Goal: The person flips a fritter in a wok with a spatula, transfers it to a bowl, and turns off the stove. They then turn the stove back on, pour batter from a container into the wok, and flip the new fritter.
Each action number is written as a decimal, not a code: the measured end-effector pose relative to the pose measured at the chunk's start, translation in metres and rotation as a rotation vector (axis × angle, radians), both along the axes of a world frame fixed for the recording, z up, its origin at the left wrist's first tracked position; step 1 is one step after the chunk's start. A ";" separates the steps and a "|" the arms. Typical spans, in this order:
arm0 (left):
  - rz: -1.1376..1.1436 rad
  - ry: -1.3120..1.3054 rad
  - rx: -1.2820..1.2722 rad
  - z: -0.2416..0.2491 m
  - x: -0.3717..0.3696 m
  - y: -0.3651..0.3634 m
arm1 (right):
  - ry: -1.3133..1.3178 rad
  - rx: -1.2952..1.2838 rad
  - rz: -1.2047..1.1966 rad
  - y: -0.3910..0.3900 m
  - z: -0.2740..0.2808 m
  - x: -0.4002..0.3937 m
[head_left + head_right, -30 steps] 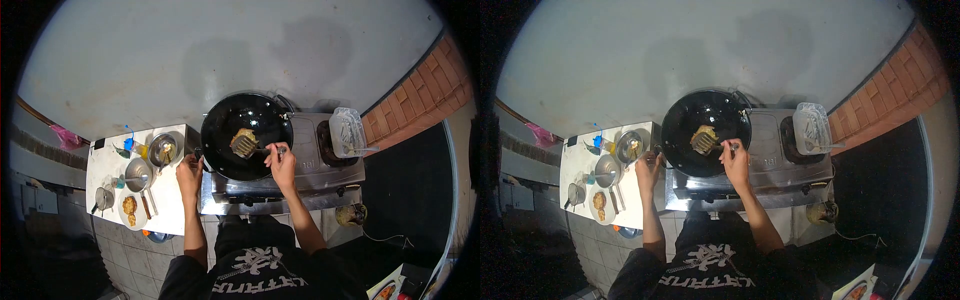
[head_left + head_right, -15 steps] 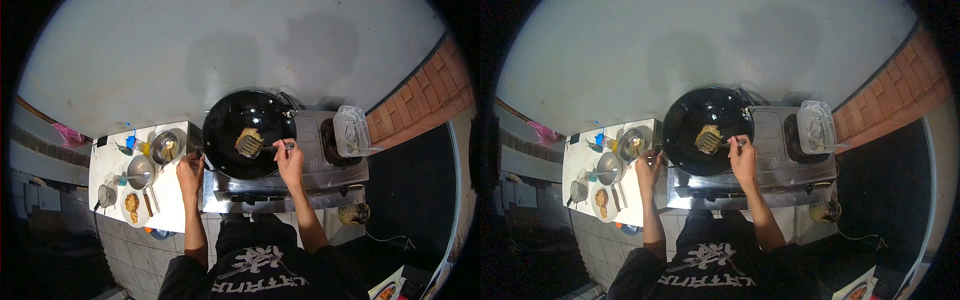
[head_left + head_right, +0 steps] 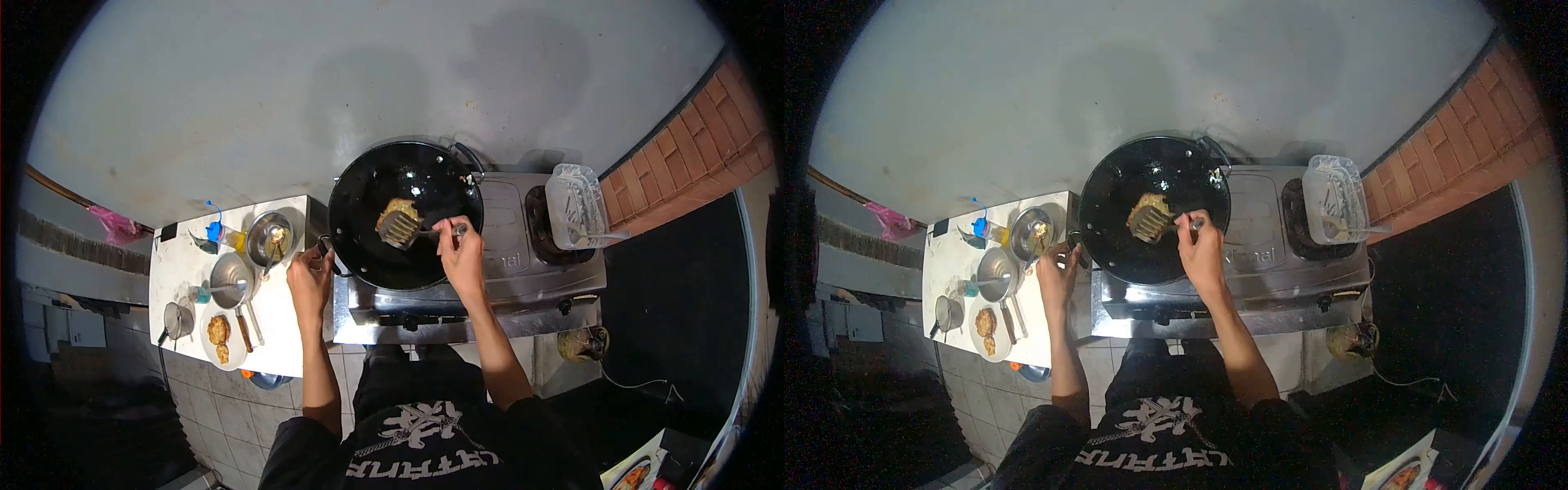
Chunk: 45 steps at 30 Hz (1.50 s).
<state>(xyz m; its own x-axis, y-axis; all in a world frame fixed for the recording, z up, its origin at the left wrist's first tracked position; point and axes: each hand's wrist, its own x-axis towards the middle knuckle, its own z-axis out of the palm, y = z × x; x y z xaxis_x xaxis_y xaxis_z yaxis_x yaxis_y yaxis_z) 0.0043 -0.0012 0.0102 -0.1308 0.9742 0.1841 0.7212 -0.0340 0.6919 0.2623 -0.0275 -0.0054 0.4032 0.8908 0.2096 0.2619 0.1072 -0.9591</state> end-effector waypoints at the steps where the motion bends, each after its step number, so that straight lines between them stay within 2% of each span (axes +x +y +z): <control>1: -0.015 -0.003 0.013 0.001 0.000 0.001 | -0.035 0.015 -0.024 -0.003 0.002 0.004; 4: -0.004 0.024 0.018 -0.002 -0.001 0.002 | 0.008 -0.049 -0.047 -0.003 0.003 0.012; 8: -0.002 -0.002 -0.005 0.001 0.001 0.001 | 0.046 -0.020 -0.030 0.002 -0.007 0.002; 10: 0.004 0.065 0.060 0.006 0.004 0.000 | -0.003 0.054 -0.039 0.001 0.000 0.006; 11: 0.004 0.064 0.061 0.005 0.003 0.001 | 0.029 -0.067 -0.026 -0.005 0.006 0.014; 14: 0.008 0.026 0.005 0.000 0.002 0.001 | 0.048 -0.036 -0.075 -0.005 0.009 0.013; 17: 0.025 0.010 -0.005 0.003 0.003 0.002 | -0.060 0.083 -0.022 0.001 -0.016 0.005; 18: 0.015 0.027 0.007 0.004 0.004 0.001 | -0.058 0.089 -0.020 -0.001 -0.008 0.007; 20: 0.004 0.042 0.023 0.006 0.003 0.003 | -0.029 -0.094 -0.030 -0.009 0.013 0.016; 21: 0.011 0.016 0.019 0.005 0.006 0.002 | 0.013 0.028 -0.084 0.000 0.008 0.013; 24: 0.039 0.000 -0.041 0.004 0.006 0.000 | 0.018 0.035 0.028 0.005 -0.001 0.006; 28: 0.034 0.020 0.008 -0.001 0.003 0.003 | -0.018 -0.078 -0.032 -0.007 0.015 0.025; 30: 0.032 0.038 0.009 -0.003 0.002 0.001 | -0.044 -0.010 -0.066 0.000 0.007 0.022; 34: 0.021 0.045 -0.037 0.001 0.004 0.002 | -0.052 0.109 0.024 0.008 0.002 0.011; 37: 0.035 0.036 0.015 -0.003 0.003 0.003 | -0.004 -0.064 -0.016 -0.004 0.012 0.026; 40: 0.051 0.024 0.031 -0.010 0.002 0.001 | 0.002 0.014 -0.016 0.006 0.006 0.016; 42: 0.048 0.023 0.039 -0.011 0.002 0.003 | 0.058 0.078 0.079 0.011 -0.001 0.009; 45: 0.050 -0.023 0.038 -0.010 0.002 0.004 | -0.008 -0.027 0.031 -0.001 0.009 0.024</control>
<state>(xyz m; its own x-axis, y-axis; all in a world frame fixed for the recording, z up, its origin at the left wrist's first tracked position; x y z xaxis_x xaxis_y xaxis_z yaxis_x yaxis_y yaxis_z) 0.0068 0.0024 -0.0002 -0.1837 0.9587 0.2172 0.7068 -0.0248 0.7070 0.2867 -0.0288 0.0039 0.3735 0.9082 0.1886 0.2666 0.0896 -0.9596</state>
